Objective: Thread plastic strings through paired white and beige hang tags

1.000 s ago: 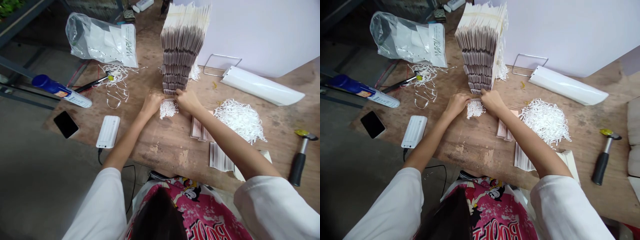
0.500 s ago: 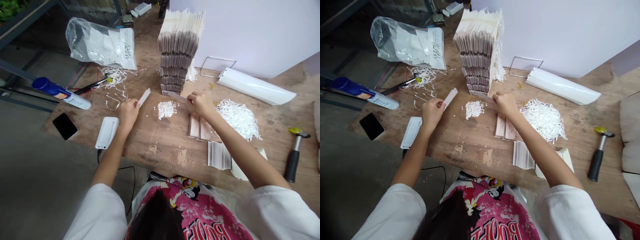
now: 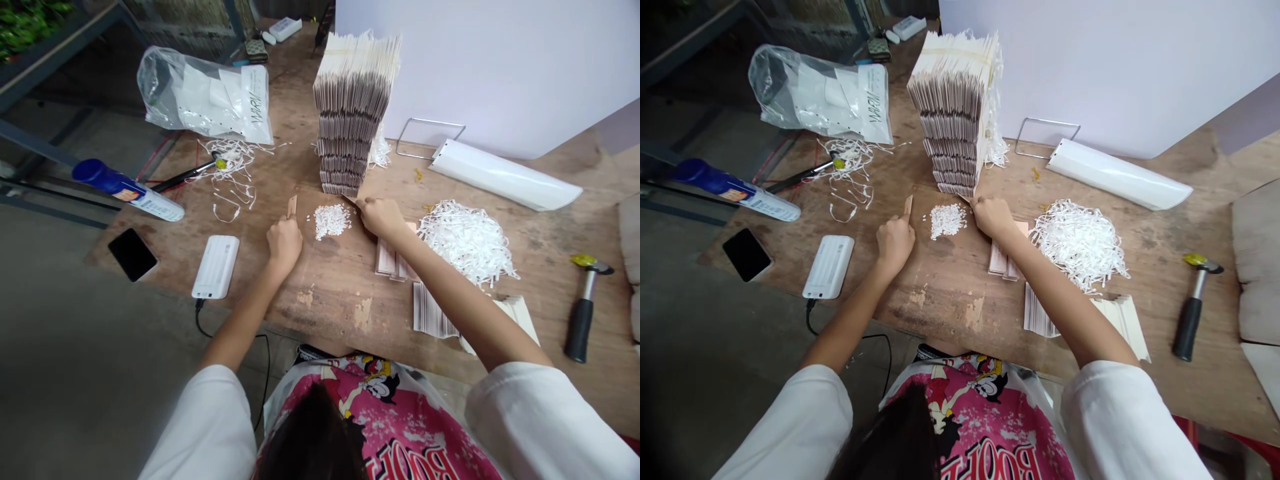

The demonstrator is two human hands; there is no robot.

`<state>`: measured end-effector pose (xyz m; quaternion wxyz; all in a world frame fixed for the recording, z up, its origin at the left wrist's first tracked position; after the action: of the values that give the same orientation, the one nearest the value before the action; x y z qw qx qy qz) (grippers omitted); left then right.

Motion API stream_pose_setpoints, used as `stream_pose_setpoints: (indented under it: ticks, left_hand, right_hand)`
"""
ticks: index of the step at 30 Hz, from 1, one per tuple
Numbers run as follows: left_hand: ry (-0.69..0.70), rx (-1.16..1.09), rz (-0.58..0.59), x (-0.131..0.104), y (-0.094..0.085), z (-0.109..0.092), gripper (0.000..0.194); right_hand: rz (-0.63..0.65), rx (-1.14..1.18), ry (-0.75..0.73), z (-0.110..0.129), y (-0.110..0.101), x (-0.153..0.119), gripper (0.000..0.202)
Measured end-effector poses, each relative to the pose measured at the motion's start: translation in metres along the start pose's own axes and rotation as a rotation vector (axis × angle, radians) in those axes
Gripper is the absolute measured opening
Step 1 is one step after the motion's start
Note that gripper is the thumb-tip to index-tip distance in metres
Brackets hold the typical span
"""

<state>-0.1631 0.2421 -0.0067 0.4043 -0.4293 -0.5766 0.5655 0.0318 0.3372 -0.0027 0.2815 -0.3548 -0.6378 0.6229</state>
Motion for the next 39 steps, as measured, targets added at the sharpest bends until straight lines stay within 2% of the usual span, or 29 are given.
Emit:
stream_pose_setpoints:
  ticks: [7,12,14,17,20,22,26,31,35,39]
  left_hand:
    - [0.051,-0.037,0.03,-0.002,-0.001,-0.033,0.035]
    - [0.119,-0.075,0.029,-0.003,-0.006,-0.054,0.032]
    - [0.12,-0.081,0.018,-0.002,-0.01,-0.053,0.032]
    - [0.06,-0.076,-0.026,0.002,-0.015,-0.039,0.035]
    - [0.004,-0.071,-0.045,0.005,-0.013,-0.029,0.035]
    - [0.009,-0.073,-0.038,0.005,-0.009,-0.031,0.034]
    - [0.06,-0.096,-0.034,0.001,-0.001,-0.047,0.032]
    - [0.102,-0.135,-0.028,-0.001,0.0,-0.06,0.027]
    - [0.076,-0.153,-0.056,-0.003,-0.006,-0.057,0.028]
    - [0.032,-0.291,-0.167,-0.005,-0.015,-0.043,0.03]
  right_hand:
    - [0.041,0.053,-0.068,0.016,0.005,0.002,0.033]
    - [0.044,0.098,-0.098,0.029,0.001,-0.001,0.029]
    - [0.033,0.108,-0.076,0.025,-0.003,-0.001,0.03]
    - [0.013,0.112,-0.009,0.012,-0.008,0.001,0.033]
    - [0.018,0.118,0.038,0.003,-0.006,0.003,0.033]
    - [0.026,0.133,0.039,0.007,-0.003,0.004,0.032]
    - [0.037,0.169,0.006,0.028,0.001,0.003,0.032]
    - [0.041,0.206,-0.027,0.048,-0.002,0.0,0.03]
    - [0.012,0.221,0.002,0.044,-0.006,-0.002,0.03]
    - [-0.05,0.241,0.051,0.034,-0.014,-0.01,0.032]
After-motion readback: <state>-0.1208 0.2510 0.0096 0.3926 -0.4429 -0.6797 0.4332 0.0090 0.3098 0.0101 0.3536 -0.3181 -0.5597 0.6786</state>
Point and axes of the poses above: each hand's wrist, its own x-axis towards the middle knuckle, its own y-axis out of the palm, z = x × y, the point moved 5 cm from there along x, towards the middle knuckle, and after that the axes turned 2 degrees about y, right-handed, at the moved point
